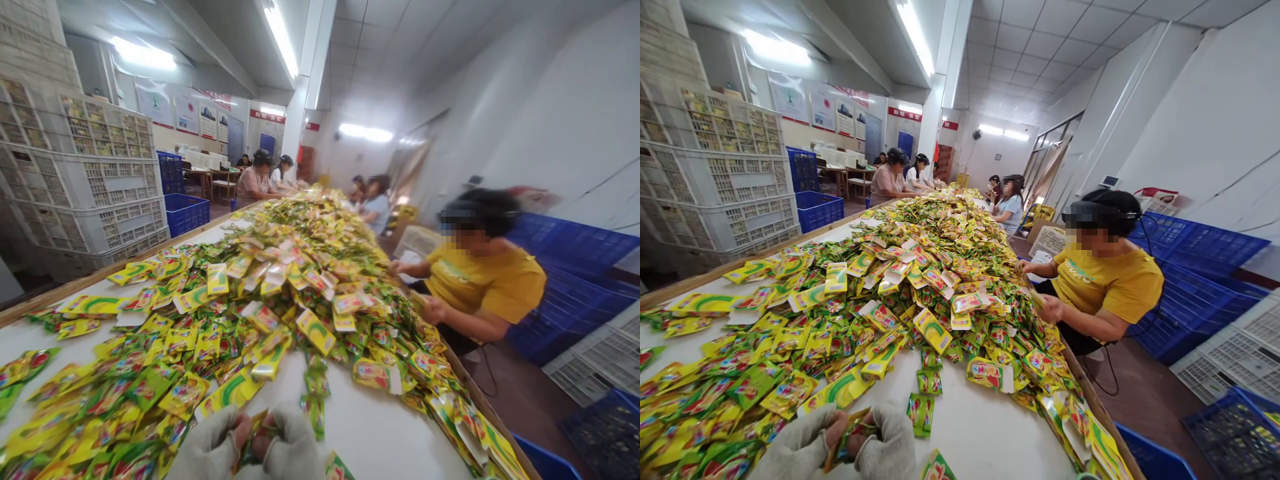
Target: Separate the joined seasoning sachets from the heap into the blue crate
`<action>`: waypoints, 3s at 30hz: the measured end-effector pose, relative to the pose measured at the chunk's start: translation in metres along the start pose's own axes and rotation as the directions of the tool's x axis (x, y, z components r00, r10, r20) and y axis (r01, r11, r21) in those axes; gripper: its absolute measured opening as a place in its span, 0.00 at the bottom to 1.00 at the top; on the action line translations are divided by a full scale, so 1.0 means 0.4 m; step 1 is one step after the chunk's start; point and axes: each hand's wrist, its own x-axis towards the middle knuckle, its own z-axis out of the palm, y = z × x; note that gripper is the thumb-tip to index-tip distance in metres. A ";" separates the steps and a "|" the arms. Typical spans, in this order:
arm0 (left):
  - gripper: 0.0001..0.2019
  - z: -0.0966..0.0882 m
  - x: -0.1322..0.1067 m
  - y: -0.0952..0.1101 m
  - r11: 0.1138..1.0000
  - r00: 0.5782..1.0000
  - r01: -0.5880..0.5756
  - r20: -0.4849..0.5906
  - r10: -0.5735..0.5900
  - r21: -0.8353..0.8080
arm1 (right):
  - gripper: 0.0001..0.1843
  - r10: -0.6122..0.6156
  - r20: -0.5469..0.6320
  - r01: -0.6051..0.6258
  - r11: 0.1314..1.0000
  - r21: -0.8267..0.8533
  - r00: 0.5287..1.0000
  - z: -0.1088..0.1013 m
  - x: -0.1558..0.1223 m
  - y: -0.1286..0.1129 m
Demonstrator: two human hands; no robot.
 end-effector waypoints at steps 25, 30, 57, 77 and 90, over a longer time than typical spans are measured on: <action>0.20 -0.016 0.079 0.064 0.385 0.979 -0.123 0.049 0.198 0.915 | 0.10 -0.044 -0.015 0.044 0.997 -0.056 0.999 -0.094 -0.003 -0.048; 0.28 -0.048 0.054 0.060 0.907 0.986 -0.124 -0.052 0.158 0.402 | 0.25 0.149 0.025 -0.147 0.912 0.383 0.989 -0.090 -0.005 -0.058; 0.26 -0.052 -0.026 0.114 0.287 0.803 -0.565 0.434 0.410 0.774 | 0.13 0.082 0.277 -0.107 0.991 0.076 0.957 -0.116 -0.026 -0.093; 0.18 0.040 -0.063 0.010 0.326 0.853 -0.386 0.199 0.482 0.863 | 0.14 -0.455 0.152 0.405 0.533 -0.743 0.877 -0.089 -0.047 -0.088; 0.21 0.062 -0.055 0.010 0.345 0.871 -0.323 0.135 0.472 0.881 | 0.07 -0.242 0.051 0.242 0.889 -0.388 0.969 -0.122 -0.068 -0.106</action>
